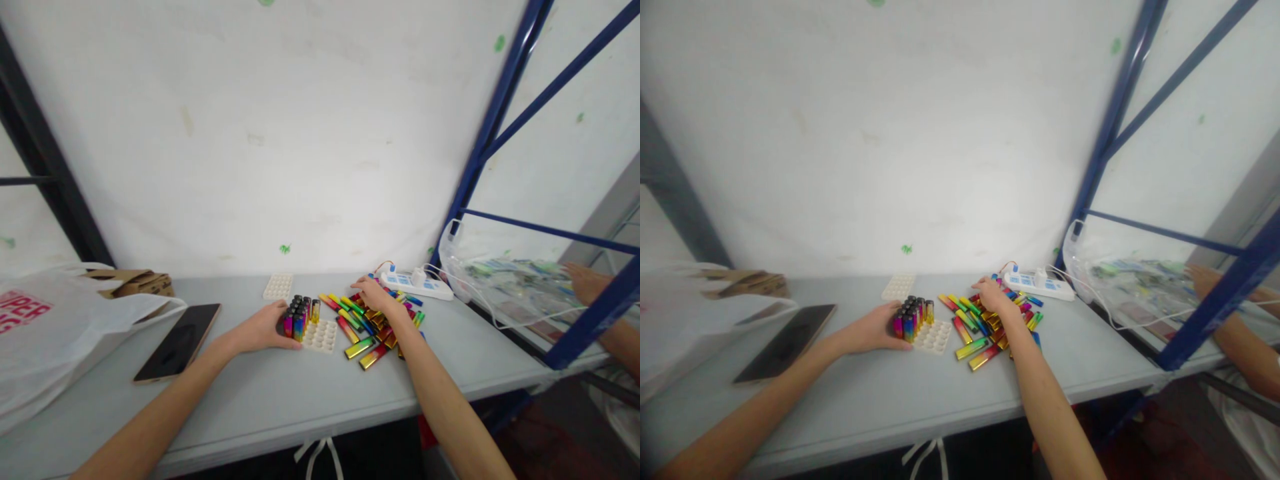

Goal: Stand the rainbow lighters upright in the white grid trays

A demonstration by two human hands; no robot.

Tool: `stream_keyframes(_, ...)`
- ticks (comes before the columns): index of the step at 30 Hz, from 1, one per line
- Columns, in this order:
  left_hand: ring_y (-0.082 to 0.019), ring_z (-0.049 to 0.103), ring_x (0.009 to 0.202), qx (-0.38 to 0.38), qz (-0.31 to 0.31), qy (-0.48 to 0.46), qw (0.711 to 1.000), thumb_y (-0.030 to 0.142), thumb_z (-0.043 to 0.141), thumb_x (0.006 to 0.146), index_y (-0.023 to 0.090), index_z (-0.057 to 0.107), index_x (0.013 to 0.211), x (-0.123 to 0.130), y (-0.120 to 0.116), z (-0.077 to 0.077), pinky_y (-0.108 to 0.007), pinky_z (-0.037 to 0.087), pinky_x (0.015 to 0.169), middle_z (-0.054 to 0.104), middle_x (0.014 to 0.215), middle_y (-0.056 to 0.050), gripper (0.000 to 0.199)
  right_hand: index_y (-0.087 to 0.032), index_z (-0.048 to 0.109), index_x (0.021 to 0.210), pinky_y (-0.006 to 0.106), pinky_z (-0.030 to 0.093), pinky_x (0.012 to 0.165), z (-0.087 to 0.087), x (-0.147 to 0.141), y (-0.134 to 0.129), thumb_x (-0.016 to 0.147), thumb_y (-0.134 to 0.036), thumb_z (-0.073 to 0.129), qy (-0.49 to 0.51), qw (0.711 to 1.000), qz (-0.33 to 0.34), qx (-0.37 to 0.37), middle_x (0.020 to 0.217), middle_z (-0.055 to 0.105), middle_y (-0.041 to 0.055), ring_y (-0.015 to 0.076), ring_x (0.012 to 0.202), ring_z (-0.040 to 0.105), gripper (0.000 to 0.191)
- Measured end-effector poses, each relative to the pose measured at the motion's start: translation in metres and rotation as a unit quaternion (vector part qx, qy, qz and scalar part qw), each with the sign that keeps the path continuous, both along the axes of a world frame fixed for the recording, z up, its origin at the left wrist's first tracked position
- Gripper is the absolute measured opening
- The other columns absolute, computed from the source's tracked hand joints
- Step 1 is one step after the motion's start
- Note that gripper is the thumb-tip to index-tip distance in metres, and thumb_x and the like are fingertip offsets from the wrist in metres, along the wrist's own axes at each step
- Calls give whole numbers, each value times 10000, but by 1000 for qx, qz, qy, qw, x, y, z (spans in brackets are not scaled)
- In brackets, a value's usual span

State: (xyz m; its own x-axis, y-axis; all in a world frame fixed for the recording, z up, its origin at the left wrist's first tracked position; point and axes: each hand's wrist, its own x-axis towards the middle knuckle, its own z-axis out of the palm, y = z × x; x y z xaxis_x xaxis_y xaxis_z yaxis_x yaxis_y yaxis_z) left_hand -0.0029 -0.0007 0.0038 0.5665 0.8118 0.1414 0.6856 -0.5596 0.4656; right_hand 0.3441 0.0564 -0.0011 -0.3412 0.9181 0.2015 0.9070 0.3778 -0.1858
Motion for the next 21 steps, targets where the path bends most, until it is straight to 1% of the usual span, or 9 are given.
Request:
stream_keyframes(3, -340, 641, 1050, -1, 4, -3, 1000, 718, 819, 591, 164, 690, 1055, 0, 0, -1, -409, 515, 936, 689, 1131, -102, 734, -148, 797, 1136, 320, 469, 1033, 2, 1, 3, 852, 15, 518, -13, 1000, 8, -14, 1229, 738, 147, 234, 1123, 683, 430)
stream_keyframes(7, -352, 636, 1067, -1, 8, -1, 1000, 735, 820, 580, 167, 690, 1049, -1, 1, -2, -410, 517, 936, 688, 1144, -109, 747, -186, 820, 1031, 315, 515, 890, 2, 2, 6, 868, -101, 629, -17, 1000, 7, -19, 966, 791, 108, 237, 905, 719, 265)
stream_keyframes(9, -346, 633, 1069, -2, 3, 1, 1000, 737, 816, 589, 165, 683, 1074, -1, 1, -2, -411, 513, 947, 684, 1157, -113, 762, -181, 811, 1038, 324, 502, 904, 2, 2, 6, 874, -149, 667, -14, 1000, -1, -7, 963, 775, 117, 245, 929, 705, 220)
stream_keyframes(12, -341, 628, 1082, -4, 2, 0, 1000, 727, 819, 595, 170, 676, 1098, -1, 1, -1, -405, 510, 957, 681, 1167, -109, 764, -139, 778, 1041, 347, 477, 952, 3, -1, 4, 938, -204, 624, 1, 999, -21, 25, 1076, 719, 168, 253, 1022, 670, 196)
stream_keyframes(14, -336, 627, 1086, -6, 2, -1, 1000, 710, 823, 602, 177, 673, 1110, 0, 0, 0, -400, 508, 964, 680, 1170, -102, 751, -120, 733, 1026, 340, 481, 940, 6, -7, 1, 991, -240, 553, 71, 996, -27, 55, 1085, 686, 172, 228, 999, 662, 219)
stream_keyframes(15, -333, 627, 1085, -7, 1, 1, 1000, 701, 825, 605, 179, 672, 1112, 1, 0, 1, -399, 505, 968, 680, 1170, -98, 743, -124, 699, 1027, 328, 495, 903, 8, -12, -2, 1014, -264, 514, 133, 989, -19, 60, 1046, 682, 150, 204, 941, 665, 233)
stream_keyframes(17, -329, 626, 1083, -8, -1, 5, 1000, 693, 824, 613, 181, 673, 1111, 1, -1, 2, -402, 500, 976, 679, 1175, -96, 731, -151, 616, 1051, 291, 515, 774, 12, -26, -11, 1041, -327, 450, 289, 956, 29, 29, 926, 665, 74, 154, 774, 644, 242)
stream_keyframes(19, -330, 624, 1080, -7, -3, 9, 1000, 692, 823, 620, 171, 672, 1112, 1, -2, 3, -408, 494, 980, 674, 1185, -106, 732, -188, 539, 1076, 249, 479, 611, 17, -43, -22, 1041, -442, 415, 428, 897, 103, -49, 812, 600, -3, 121, 616, 558, 284)
stream_keyframes(21, -329, 625, 1077, -7, -7, 7, 1000, 687, 821, 631, 162, 665, 1132, 1, -2, 3, -411, 491, 982, 669, 1198, -117, 742, -217, 503, 1076, 217, 392, 515, 23, -61, -33, 991, -550, 471, 522, 832, 146, -118, 712, 465, -68, 100, 529, 425, 345)
